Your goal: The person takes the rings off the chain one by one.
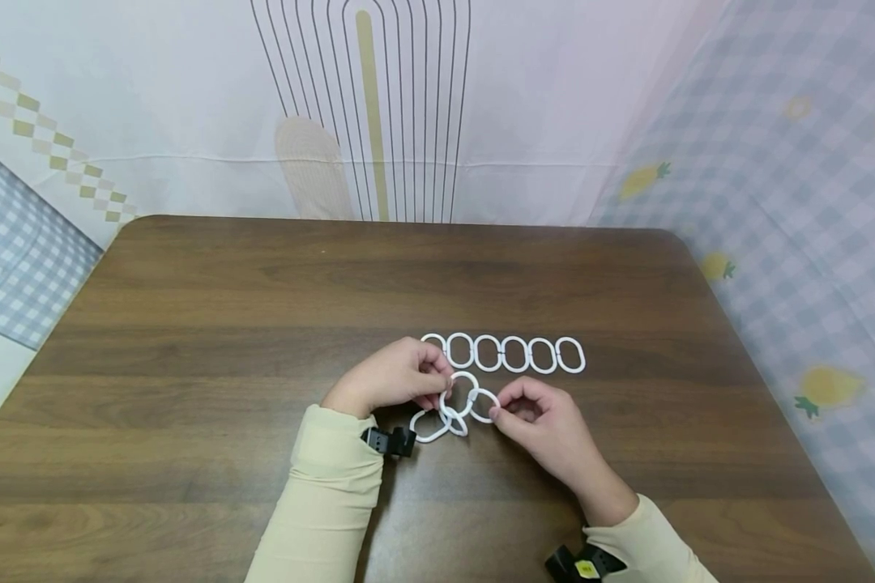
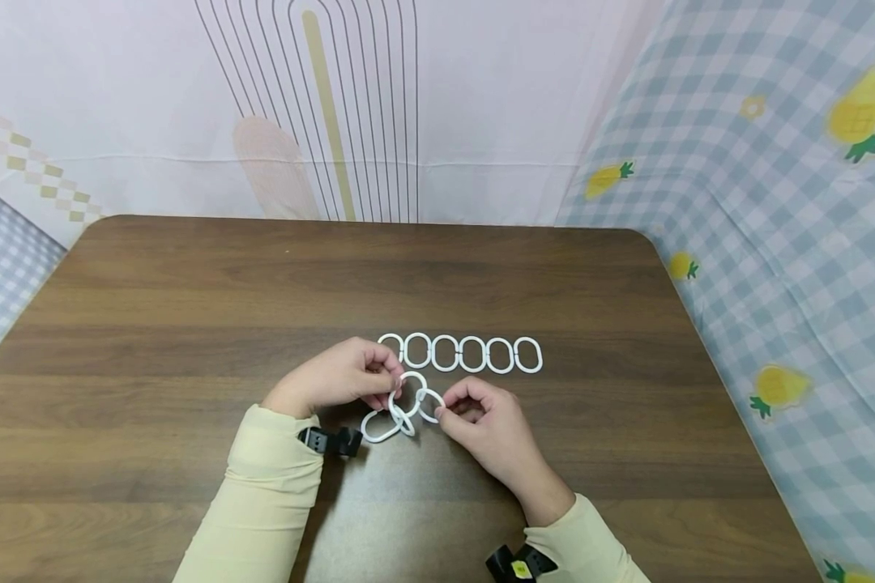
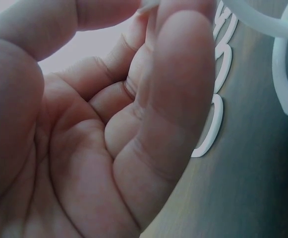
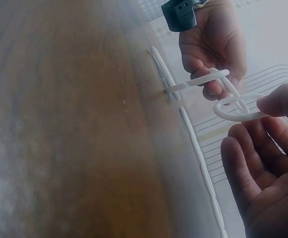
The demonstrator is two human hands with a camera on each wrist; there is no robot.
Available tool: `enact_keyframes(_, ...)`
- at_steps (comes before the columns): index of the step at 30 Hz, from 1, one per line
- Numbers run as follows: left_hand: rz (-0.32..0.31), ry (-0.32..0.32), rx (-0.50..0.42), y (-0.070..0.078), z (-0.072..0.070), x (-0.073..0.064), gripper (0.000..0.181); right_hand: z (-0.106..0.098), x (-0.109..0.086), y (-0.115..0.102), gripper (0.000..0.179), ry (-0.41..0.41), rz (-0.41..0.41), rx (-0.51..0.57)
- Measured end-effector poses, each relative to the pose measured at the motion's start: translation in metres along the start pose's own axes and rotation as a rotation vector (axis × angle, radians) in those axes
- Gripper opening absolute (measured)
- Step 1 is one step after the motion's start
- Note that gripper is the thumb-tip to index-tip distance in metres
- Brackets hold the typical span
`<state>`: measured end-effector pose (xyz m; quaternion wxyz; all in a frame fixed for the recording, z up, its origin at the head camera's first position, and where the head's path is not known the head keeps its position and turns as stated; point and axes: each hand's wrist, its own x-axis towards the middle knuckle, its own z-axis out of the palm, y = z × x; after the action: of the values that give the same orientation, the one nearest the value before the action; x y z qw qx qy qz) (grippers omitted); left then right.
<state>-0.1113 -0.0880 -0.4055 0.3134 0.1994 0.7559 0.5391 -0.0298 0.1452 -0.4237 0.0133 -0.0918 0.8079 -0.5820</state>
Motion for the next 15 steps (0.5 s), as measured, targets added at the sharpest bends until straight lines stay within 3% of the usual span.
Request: enact_keyframes(15,0.001,-0.002,-0.004,-0.0018,0.0001,0.0016,0.01,0.0,0.0001,0.0019,0.008,-0.007,-0.022,0.01)
